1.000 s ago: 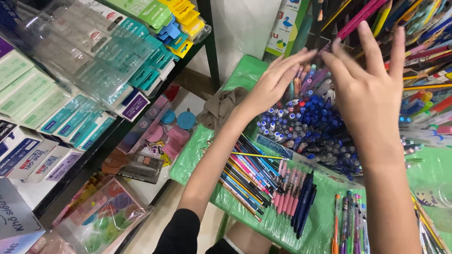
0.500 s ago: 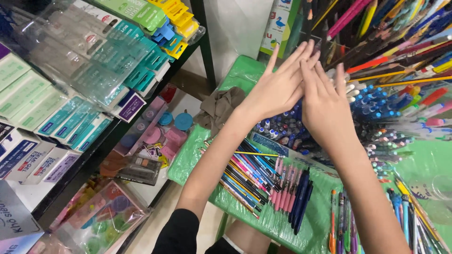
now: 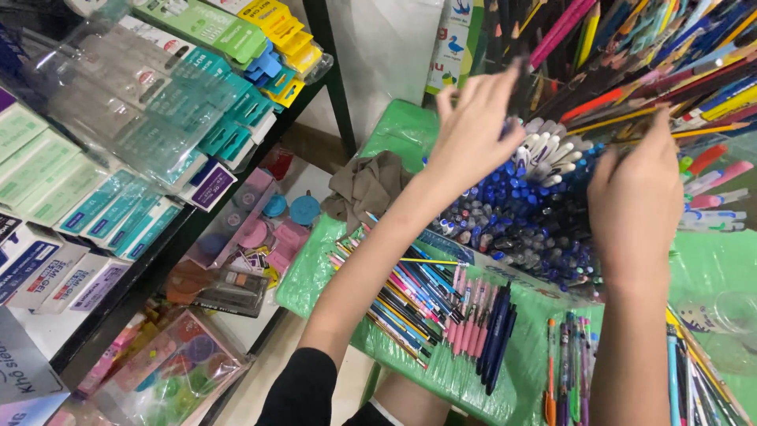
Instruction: Sort and organize various pens, pencils, and markers on a table in a retail setting.
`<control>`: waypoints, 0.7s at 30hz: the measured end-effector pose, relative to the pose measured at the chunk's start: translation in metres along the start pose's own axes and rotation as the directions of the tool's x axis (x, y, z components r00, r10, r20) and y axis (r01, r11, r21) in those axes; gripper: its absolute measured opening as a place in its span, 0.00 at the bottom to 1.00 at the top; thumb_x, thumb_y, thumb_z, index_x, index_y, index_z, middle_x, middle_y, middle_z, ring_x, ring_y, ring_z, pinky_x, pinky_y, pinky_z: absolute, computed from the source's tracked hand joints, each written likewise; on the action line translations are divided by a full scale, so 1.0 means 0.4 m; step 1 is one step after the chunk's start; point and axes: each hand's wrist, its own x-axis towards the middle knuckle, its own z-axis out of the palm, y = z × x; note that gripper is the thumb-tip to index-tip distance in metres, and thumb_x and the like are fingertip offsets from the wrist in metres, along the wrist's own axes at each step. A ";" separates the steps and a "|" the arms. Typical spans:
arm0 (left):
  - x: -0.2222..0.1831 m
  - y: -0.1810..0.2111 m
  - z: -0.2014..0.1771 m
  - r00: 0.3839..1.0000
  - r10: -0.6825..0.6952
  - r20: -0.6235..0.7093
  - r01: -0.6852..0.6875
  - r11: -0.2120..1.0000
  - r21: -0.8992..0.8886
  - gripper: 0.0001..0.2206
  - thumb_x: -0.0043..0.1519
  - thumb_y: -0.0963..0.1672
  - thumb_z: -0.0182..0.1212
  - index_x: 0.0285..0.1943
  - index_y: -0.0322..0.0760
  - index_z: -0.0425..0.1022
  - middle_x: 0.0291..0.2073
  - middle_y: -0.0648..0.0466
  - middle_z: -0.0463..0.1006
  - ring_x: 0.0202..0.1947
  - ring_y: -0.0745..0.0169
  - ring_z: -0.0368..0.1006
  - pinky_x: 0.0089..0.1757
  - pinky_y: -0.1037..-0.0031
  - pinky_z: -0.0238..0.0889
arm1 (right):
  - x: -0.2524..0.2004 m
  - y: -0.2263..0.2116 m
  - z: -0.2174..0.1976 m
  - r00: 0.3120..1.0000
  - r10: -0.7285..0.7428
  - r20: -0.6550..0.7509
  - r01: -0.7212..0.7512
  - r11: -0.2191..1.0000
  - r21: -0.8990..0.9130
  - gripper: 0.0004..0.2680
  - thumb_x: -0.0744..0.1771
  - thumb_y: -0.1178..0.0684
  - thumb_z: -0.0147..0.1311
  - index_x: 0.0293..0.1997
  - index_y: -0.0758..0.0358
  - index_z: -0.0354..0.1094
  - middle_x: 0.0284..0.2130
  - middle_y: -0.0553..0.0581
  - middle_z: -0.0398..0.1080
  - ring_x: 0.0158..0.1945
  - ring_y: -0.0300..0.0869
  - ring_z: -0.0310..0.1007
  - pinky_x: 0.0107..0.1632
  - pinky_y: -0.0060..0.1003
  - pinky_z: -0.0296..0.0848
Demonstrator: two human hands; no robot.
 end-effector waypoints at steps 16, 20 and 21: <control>0.039 -0.058 0.216 0.995 0.078 0.058 -0.067 0.983 -0.171 0.33 0.60 0.51 0.66 0.73 0.41 0.58 0.61 0.52 0.75 0.61 0.61 0.72 0.56 0.61 0.53 | 0.064 0.063 0.120 0.970 -0.202 0.133 0.106 0.851 0.514 0.19 0.71 0.64 0.60 0.69 0.73 0.54 0.60 0.67 0.73 0.63 0.49 0.76 0.64 0.39 0.73; 0.049 -0.102 0.260 0.995 0.099 0.032 -0.091 0.978 -0.186 0.35 0.59 0.48 0.69 0.74 0.42 0.55 0.61 0.50 0.77 0.59 0.57 0.74 0.59 0.61 0.60 | 0.089 0.014 0.094 0.958 -0.149 0.243 -0.020 0.817 0.576 0.17 0.73 0.56 0.64 0.64 0.72 0.59 0.53 0.65 0.75 0.55 0.48 0.78 0.58 0.41 0.74; 0.048 -0.109 0.261 0.993 0.109 0.051 -0.096 0.974 -0.204 0.36 0.60 0.45 0.69 0.76 0.43 0.53 0.61 0.50 0.78 0.57 0.57 0.75 0.59 0.61 0.62 | 0.091 0.003 0.093 0.955 -0.105 0.276 -0.073 0.822 0.565 0.18 0.72 0.52 0.66 0.63 0.71 0.60 0.52 0.65 0.75 0.52 0.49 0.78 0.55 0.42 0.74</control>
